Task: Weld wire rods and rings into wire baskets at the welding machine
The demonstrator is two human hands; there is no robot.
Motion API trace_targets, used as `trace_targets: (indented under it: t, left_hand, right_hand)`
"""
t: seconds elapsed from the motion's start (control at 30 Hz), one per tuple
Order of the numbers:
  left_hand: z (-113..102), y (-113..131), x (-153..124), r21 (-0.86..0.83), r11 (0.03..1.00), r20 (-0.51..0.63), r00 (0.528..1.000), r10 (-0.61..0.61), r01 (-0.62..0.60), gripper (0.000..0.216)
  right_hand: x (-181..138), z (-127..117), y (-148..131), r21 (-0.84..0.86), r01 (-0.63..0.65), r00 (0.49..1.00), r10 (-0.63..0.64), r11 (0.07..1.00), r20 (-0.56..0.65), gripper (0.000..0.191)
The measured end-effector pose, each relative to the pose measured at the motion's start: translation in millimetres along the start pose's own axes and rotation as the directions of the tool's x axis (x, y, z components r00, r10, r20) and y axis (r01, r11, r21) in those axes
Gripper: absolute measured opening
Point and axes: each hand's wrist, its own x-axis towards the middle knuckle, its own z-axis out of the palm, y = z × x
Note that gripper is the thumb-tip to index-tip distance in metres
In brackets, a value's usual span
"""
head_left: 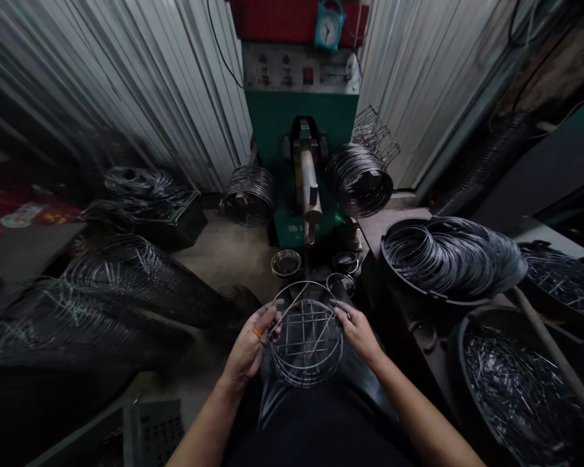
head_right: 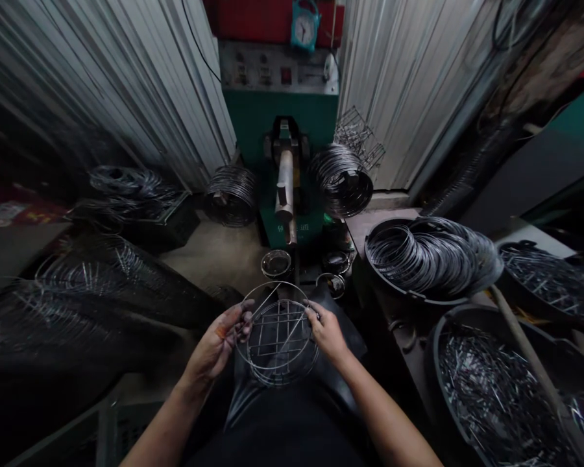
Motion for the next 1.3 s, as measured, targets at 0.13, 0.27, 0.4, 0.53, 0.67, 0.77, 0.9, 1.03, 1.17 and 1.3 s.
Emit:
trace_targets:
  t: [0.13, 0.27, 0.4, 0.53, 0.67, 0.77, 0.9, 1.03, 1.17, 1.3]
  left_hand:
    - [-5.5, -4.2, 12.4, 0.192, 0.981, -0.069, 0.998, 0.01, 0.004, 0.05]
    - [-6.4, -15.7, 16.3, 0.062, 0.997, -0.168, 0.985, -0.026, 0.037, 0.057]
    - [-15.2, -31.0, 16.1, 0.072, 0.993, -0.196, 0.978, -0.076, 0.091, 0.06]
    - [-29.6, -42.0, 15.8, 0.324, 0.945, -0.148, 0.989, 0.015, 0.035, 0.059]
    - [-37.2, -44.7, 13.2, 0.557, 0.829, -0.11, 0.986, 0.129, -0.046, 0.047]
    - [-39.7, -46.9, 11.9, 0.631, 0.774, -0.053, 0.993, 0.109, -0.052, 0.046]
    - [-43.1, -50.2, 11.8, 0.694, 0.718, -0.039, 0.993, 0.11, -0.052, 0.051]
    - [-42.7, -49.9, 8.7, 0.716, 0.695, -0.027, 0.992, 0.127, -0.07, 0.049]
    - [-40.8, -50.5, 5.5, 0.748, 0.656, -0.014, 0.986, 0.165, -0.1, 0.047]
    - [-41.7, -55.4, 4.3, 0.776, 0.612, 0.018, 0.976, 0.219, -0.151, 0.047]
  right_hand:
    - [14.6, 1.8, 3.7, -0.014, -0.03, 0.997, 0.031, 0.999, 0.071, 0.037]
    - [8.8, 7.2, 9.1, -0.042, -0.027, 1.0, 0.027, 0.999, 0.004, 0.041]
    - [-3.5, 8.8, 21.0, -0.145, -0.006, 0.997, -0.004, 0.989, -0.072, 0.036]
    - [-7.6, 7.7, 36.8, -0.227, 0.034, 0.996, -0.052, 0.973, -0.072, 0.031]
    - [-12.0, 6.7, 48.2, -0.233, 0.041, 0.997, -0.056, 0.972, -0.057, 0.03]
    - [-16.6, 5.7, 50.9, -0.226, 0.018, 0.997, -0.034, 0.974, -0.07, 0.032]
    - [-19.8, 4.9, 50.8, -0.187, -0.006, 0.998, -0.006, 0.982, -0.066, 0.034]
    - [-19.9, 5.4, 50.9, -0.116, -0.033, 0.998, 0.026, 0.993, -0.059, 0.034]
    - [-18.4, 6.1, 52.5, -0.083, -0.025, 0.999, 0.021, 0.996, -0.047, 0.035]
    - [-16.8, 6.3, 54.5, -0.067, -0.028, 0.999, 0.025, 0.997, -0.039, 0.036]
